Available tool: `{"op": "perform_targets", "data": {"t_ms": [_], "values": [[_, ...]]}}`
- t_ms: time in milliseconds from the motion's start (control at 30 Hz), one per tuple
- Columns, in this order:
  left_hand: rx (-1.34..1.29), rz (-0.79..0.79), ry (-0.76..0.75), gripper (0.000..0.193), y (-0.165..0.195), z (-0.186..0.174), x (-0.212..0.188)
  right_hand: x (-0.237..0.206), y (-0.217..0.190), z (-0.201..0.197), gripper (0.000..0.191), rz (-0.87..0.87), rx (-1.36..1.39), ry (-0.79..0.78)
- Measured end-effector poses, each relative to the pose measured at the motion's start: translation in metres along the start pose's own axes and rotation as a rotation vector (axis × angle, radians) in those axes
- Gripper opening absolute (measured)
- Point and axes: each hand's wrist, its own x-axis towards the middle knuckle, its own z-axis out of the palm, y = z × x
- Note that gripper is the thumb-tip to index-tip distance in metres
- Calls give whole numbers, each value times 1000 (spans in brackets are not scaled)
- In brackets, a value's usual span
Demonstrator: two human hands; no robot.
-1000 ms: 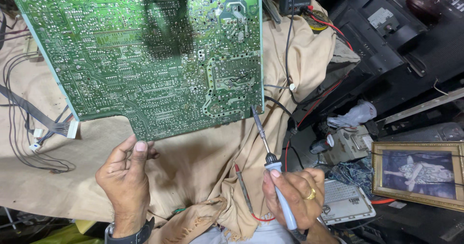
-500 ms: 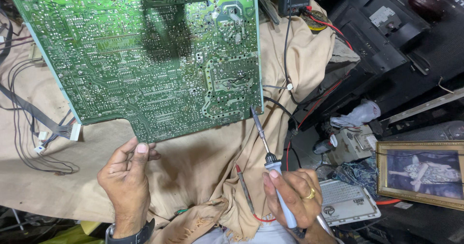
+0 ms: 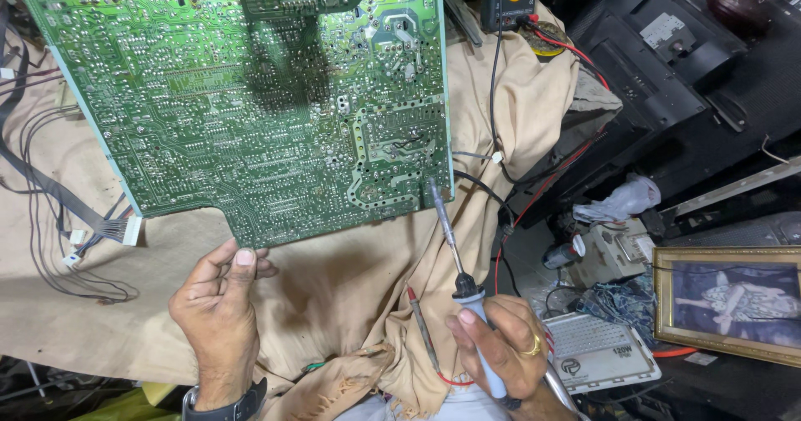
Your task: The person holds a green circuit board and uses a soldering iron to touch and reflow solder joints on the board's surface. They rotate the board to access different areas and continue soldering specific points.
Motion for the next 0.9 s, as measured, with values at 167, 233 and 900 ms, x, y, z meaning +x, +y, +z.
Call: {"op": "perform_targets", "data": {"t_ms": [167, 233, 900], "values": [[14, -3, 14, 30, -1, 1, 0, -1, -3, -3, 40, 134, 80, 60], [22, -3, 11, 30, -1, 1, 0, -1, -3, -3, 37, 132, 48, 39], [22, 8, 6, 29, -3, -1, -1, -12, 4, 1, 31, 290, 87, 66]]}}
